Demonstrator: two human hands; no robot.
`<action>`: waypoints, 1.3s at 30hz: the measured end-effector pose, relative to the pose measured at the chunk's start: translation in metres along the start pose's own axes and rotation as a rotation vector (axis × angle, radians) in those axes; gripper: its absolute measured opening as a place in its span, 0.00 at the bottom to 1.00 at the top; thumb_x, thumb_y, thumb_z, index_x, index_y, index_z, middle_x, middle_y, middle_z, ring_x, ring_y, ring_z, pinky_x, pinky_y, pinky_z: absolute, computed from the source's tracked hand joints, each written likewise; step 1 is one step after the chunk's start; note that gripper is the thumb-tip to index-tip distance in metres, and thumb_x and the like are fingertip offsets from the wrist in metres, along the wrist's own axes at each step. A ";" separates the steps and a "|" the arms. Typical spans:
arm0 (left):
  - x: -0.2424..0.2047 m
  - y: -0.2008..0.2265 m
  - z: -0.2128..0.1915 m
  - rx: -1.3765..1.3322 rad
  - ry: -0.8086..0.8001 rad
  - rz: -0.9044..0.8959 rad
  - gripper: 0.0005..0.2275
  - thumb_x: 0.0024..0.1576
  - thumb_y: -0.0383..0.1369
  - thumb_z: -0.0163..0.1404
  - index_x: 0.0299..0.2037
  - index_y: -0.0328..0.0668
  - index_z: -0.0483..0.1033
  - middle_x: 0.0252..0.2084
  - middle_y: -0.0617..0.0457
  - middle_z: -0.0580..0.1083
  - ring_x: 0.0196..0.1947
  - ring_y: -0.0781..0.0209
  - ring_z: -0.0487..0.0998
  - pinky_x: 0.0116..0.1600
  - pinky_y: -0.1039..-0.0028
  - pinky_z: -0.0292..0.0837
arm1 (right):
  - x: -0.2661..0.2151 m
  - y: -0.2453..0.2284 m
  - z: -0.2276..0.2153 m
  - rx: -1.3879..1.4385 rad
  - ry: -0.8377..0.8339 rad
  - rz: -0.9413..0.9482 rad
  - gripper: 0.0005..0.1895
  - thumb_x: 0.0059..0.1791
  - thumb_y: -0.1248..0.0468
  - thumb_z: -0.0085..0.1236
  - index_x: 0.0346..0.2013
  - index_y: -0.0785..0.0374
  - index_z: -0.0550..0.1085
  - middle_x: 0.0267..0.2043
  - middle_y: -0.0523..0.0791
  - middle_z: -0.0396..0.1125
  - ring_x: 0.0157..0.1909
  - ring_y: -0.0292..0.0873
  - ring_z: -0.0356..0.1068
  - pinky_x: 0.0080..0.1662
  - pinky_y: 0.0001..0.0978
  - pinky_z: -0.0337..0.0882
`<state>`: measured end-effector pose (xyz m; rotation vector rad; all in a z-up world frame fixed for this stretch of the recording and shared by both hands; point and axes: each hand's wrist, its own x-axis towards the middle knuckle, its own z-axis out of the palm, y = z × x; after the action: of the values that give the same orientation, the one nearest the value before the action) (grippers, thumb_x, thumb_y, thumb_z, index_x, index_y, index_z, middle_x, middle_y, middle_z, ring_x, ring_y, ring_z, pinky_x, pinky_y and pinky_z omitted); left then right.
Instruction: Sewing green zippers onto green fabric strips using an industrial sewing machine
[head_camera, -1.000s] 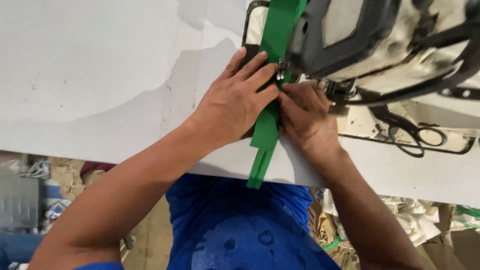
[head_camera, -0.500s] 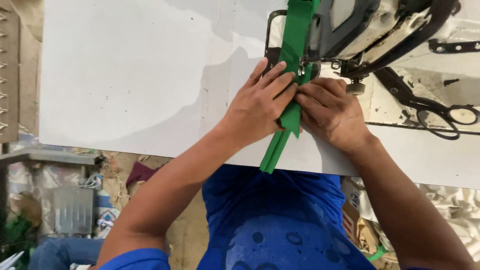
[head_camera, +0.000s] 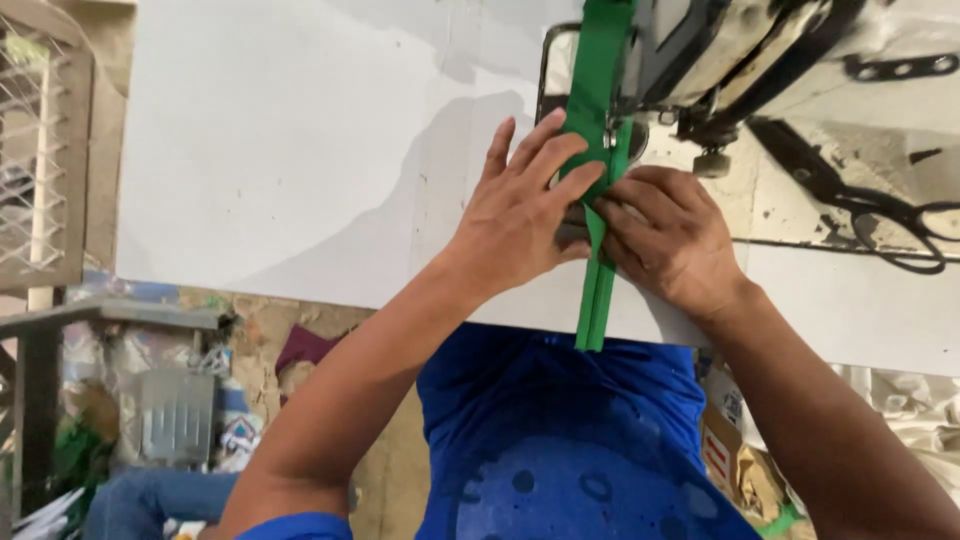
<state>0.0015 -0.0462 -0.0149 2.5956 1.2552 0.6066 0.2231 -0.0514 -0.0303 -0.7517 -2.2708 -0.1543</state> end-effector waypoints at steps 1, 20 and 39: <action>-0.002 0.001 0.004 -0.006 0.028 0.023 0.40 0.37 0.46 0.76 0.60 0.48 0.70 0.62 0.49 0.63 0.73 0.39 0.55 0.74 0.36 0.45 | -0.004 -0.002 0.000 -0.017 0.006 -0.016 0.05 0.52 0.64 0.62 0.39 0.63 0.81 0.44 0.49 0.74 0.49 0.57 0.74 0.47 0.43 0.71; 0.001 -0.023 0.024 -0.333 0.208 0.139 0.13 0.43 0.30 0.70 0.33 0.48 0.78 0.38 0.59 0.78 0.52 0.56 0.81 0.67 0.62 0.68 | 0.011 -0.011 -0.006 0.081 0.076 -0.053 0.06 0.55 0.68 0.57 0.36 0.69 0.78 0.40 0.53 0.72 0.42 0.60 0.74 0.41 0.45 0.73; 0.018 -0.023 0.038 -0.216 0.067 0.032 0.22 0.40 0.42 0.68 0.43 0.51 0.75 0.46 0.53 0.70 0.57 0.44 0.71 0.55 0.59 0.72 | -0.003 0.001 0.001 0.084 0.114 -0.156 0.02 0.49 0.72 0.63 0.35 0.66 0.80 0.40 0.51 0.75 0.41 0.58 0.76 0.41 0.45 0.74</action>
<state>0.0128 -0.0177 -0.0517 2.4394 1.1015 0.7938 0.2254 -0.0515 -0.0331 -0.5096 -2.2113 -0.1696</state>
